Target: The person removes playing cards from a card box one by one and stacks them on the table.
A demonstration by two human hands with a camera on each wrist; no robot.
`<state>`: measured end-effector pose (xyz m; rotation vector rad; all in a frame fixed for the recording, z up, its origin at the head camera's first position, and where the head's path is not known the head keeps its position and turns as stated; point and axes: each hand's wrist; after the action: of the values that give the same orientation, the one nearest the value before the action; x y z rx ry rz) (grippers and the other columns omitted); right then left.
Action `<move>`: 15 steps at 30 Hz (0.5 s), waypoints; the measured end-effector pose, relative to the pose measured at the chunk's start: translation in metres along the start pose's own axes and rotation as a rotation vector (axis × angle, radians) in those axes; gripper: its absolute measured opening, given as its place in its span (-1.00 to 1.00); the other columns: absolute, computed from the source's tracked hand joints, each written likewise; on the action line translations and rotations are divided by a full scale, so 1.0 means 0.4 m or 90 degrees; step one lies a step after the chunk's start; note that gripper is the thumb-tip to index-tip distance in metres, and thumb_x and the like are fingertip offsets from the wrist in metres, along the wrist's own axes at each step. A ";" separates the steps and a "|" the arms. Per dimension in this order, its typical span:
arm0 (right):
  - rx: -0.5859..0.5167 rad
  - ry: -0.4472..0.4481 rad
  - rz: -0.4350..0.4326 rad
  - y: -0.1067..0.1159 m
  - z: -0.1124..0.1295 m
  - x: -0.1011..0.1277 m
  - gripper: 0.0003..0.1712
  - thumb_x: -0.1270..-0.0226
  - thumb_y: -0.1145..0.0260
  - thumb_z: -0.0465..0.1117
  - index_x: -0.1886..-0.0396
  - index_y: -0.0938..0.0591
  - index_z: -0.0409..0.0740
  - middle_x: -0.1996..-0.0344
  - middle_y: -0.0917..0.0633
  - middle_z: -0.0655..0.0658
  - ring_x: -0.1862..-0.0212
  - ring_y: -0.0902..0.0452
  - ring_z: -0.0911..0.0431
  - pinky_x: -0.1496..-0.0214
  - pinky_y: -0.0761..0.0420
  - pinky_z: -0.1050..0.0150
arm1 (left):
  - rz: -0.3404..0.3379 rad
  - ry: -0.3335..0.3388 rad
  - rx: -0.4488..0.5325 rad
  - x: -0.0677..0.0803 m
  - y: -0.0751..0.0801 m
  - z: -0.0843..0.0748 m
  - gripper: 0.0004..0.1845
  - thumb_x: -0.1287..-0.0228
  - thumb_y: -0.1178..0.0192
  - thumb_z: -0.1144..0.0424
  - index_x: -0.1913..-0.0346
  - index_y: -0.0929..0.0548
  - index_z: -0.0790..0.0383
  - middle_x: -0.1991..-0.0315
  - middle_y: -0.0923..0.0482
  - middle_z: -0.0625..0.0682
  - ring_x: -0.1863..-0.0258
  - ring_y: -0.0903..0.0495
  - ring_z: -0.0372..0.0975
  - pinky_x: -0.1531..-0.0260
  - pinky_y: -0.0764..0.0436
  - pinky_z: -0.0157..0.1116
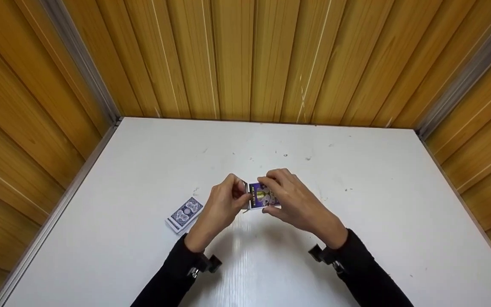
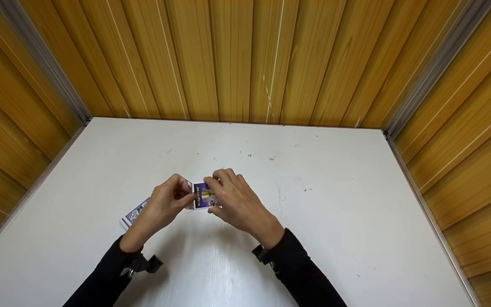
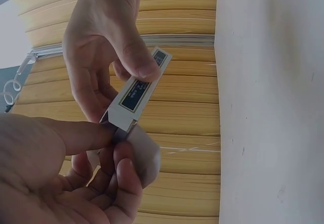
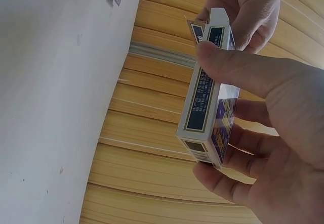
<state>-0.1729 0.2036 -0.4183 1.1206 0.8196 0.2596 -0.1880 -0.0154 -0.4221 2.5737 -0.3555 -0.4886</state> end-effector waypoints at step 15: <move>-0.008 -0.005 -0.013 -0.001 -0.011 -0.008 -0.22 -0.09 -0.68 -0.14 -0.28 -0.56 -0.27 -0.11 -0.54 -0.20 -0.13 -0.47 -0.05 -0.17 -0.54 0.08 | -0.005 0.030 0.065 0.000 0.028 0.004 -0.78 -0.21 -0.26 0.54 0.16 -0.49 0.28 0.37 -0.58 0.02 0.35 -0.56 -0.24 0.38 -0.56 -0.39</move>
<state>-0.1785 0.2046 -0.4181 1.1005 0.8204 0.2425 -0.1905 -0.0256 -0.4176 2.6814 -0.3630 -0.4224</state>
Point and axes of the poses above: each hand's wrist, its own x-axis away from the middle knuckle, its own y-axis out of the back of the hand, z = x × y
